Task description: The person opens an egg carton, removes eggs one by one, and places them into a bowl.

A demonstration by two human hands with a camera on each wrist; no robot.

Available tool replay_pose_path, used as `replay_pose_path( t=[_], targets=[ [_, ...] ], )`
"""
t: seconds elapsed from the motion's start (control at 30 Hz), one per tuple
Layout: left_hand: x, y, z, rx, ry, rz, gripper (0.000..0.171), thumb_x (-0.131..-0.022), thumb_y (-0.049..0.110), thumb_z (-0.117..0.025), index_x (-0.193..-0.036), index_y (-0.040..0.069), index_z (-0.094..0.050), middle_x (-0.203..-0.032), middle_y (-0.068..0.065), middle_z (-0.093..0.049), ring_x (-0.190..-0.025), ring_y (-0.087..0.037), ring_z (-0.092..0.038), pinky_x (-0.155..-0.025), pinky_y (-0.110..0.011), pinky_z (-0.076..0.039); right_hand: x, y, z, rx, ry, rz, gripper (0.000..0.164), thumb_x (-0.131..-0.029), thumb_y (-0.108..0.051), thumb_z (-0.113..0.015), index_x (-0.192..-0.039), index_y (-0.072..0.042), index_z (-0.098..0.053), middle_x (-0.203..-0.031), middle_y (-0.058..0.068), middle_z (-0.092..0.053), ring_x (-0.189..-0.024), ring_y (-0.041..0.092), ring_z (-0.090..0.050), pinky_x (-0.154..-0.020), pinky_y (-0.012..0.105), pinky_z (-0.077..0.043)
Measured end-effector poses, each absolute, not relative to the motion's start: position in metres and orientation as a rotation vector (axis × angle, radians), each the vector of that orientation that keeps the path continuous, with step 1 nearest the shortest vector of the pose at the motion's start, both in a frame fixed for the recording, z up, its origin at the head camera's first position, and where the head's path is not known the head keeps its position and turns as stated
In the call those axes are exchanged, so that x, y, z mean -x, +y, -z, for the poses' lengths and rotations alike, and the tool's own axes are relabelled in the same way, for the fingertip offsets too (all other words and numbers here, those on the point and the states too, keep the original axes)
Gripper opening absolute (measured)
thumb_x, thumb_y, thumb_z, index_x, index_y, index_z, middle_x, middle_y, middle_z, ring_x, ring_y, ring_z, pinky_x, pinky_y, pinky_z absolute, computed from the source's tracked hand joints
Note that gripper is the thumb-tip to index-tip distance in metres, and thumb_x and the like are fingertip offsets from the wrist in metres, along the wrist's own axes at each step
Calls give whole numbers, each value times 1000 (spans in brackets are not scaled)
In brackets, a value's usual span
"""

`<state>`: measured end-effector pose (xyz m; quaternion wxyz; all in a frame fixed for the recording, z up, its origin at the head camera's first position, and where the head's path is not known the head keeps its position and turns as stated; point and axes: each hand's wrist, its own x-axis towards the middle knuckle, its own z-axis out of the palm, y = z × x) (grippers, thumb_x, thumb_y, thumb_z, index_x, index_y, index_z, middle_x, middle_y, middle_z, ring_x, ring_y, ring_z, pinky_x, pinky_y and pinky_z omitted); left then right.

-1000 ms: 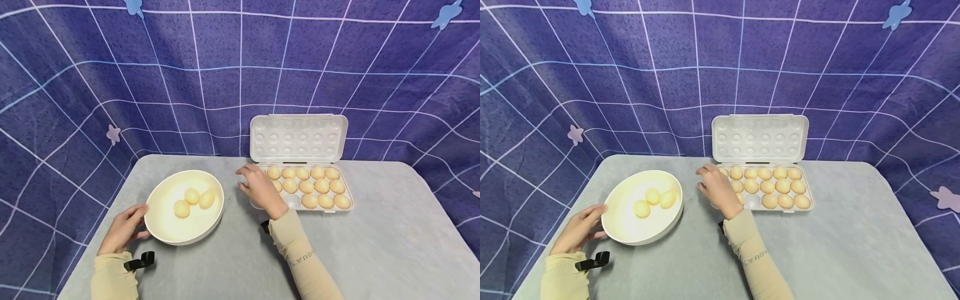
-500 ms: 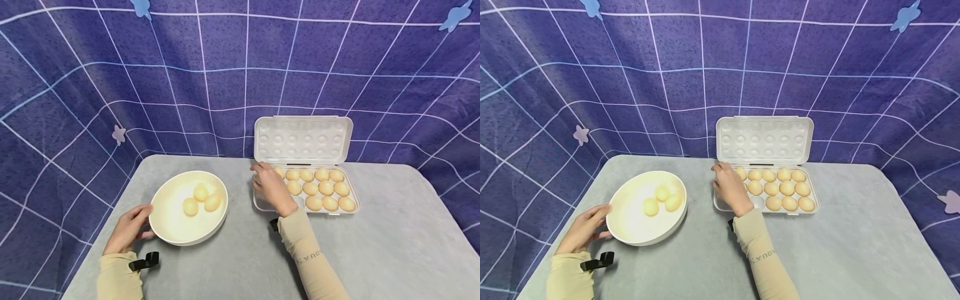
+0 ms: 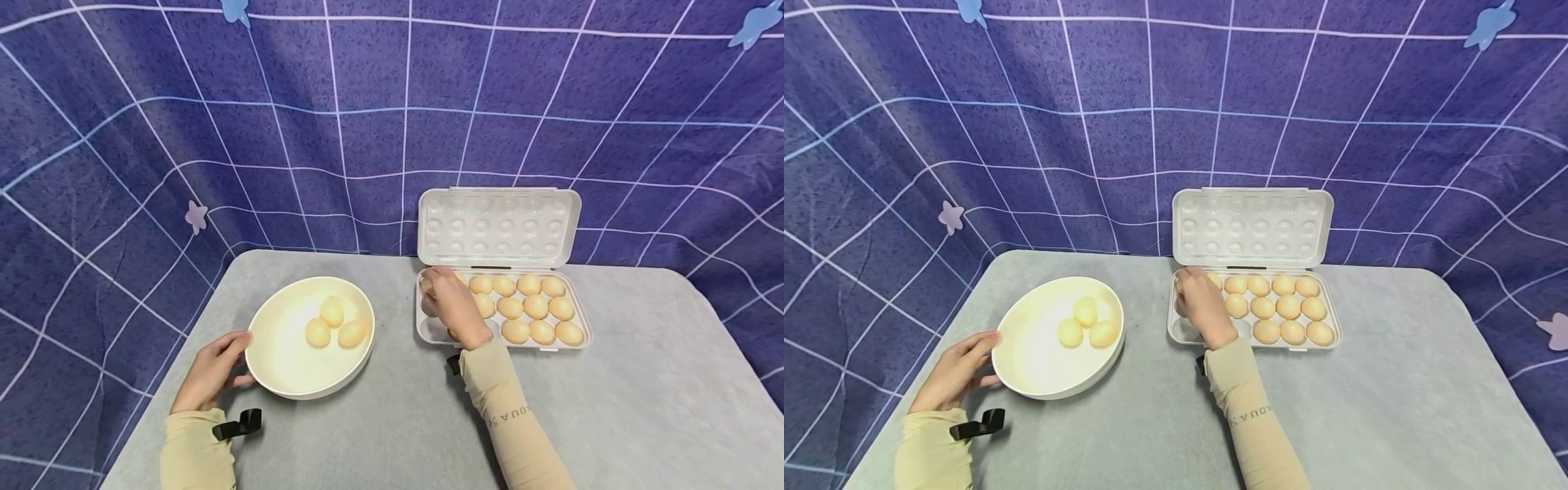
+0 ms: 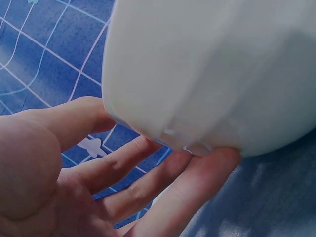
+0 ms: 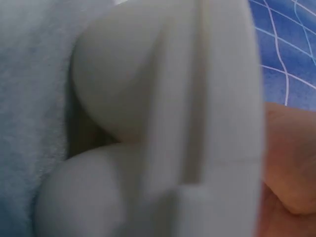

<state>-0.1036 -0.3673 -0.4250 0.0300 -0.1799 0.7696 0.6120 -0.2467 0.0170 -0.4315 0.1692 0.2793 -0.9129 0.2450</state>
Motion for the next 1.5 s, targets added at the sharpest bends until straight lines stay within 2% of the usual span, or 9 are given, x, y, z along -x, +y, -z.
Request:
replay_pose_path(
  t=[0.07, 0.17, 0.27, 0.4, 0.5, 0.83, 1.07, 1.2, 1.5],
  targets=[
    [103, -367, 425, 558, 2370, -1889, 60, -94, 36, -52, -135, -5, -38, -110, -9, -56, -87, -10, -60, -67, -36, -59, 248, 17, 433, -793, -2599, -711, 15, -73, 6, -65, -74, -6, -58, -95, 7, -58, -87, 20, -52, -65, 33, -49],
    [103, -368, 425, 557, 2375, -1889, 61, -93, 38, -53, -135, -4, -38, -109, -8, -56, -87, -11, -60, -67, -36, -59, 250, 17, 436, -780, -2599, -721, 17, -73, 10, -62, -72, -7, -56, -95, 7, -56, -86, 20, -49, -63, 31, -47],
    [102, -368, 425, 557, 2385, -1878, 63, -92, 41, -53, -134, -4, -39, -109, -8, -56, -87, -11, -60, -67, -36, -59, 251, 18, 438, -750, -2603, -726, 21, -72, 12, -60, -83, -5, -62, -101, 9, -58, -94, 23, -51, -74, 33, -49],
    [102, -368, 425, 557, 2387, -1874, 63, -92, 41, -53, -134, -3, -39, -110, -8, -55, -88, -10, -60, -68, -36, -59, 252, 19, 439, -709, -2624, -698, 35, -71, 12, -64, -103, -3, -63, -108, 13, -59, -105, 28, -50, -91, 37, -46],
    [103, -369, 425, 553, 2382, -1882, 62, -92, 40, -53, -135, -3, -38, -111, -7, -55, -87, -9, -59, -67, -36, -59, 253, 19, 440, -700, -2640, -677, 36, -72, 10, -65, -106, -2, -62, -110, 12, -59, -107, 29, -50, -93, 38, -45],
    [104, -369, 426, 542, 2385, -1882, 63, -92, 41, -53, -134, -4, -39, -108, -3, -56, -86, -7, -60, -68, -36, -59, 254, 20, 442, -696, -2634, -693, 32, -75, 6, -68, -105, -3, -60, -100, 10, -55, -94, 26, -53, -79, 37, -51],
    [104, -369, 427, 559, 2396, -1870, 63, -92, 41, -53, -134, -3, -40, -111, -6, -55, -86, -5, -60, -68, -35, -59, 257, 21, 442, -675, -2604, -784, 33, -80, -3, -69, -110, -1, -56, -102, 12, -52, -91, 28, -54, -83, 39, -51],
    [105, -369, 427, 562, 2402, -1858, 63, -92, 42, -53, -134, -2, -40, -110, -6, -55, -85, -5, -60, -67, -35, -59, 256, 21, 438, -659, -2563, -839, 35, -80, -7, -68, -112, -1, -55, -104, 12, -51, -89, 27, -56, -80, 38, -52],
    [103, -368, 426, 550, 2404, -1866, 62, -92, 41, -53, -134, -3, -40, -106, -3, -56, -85, -6, -60, -67, -35, -59, 249, 19, 427, -686, -2432, -936, 37, -71, -10, -70, -106, -5, -59, -99, 6, -52, -86, 20, -53, -74, 33, -51]
  ],
)
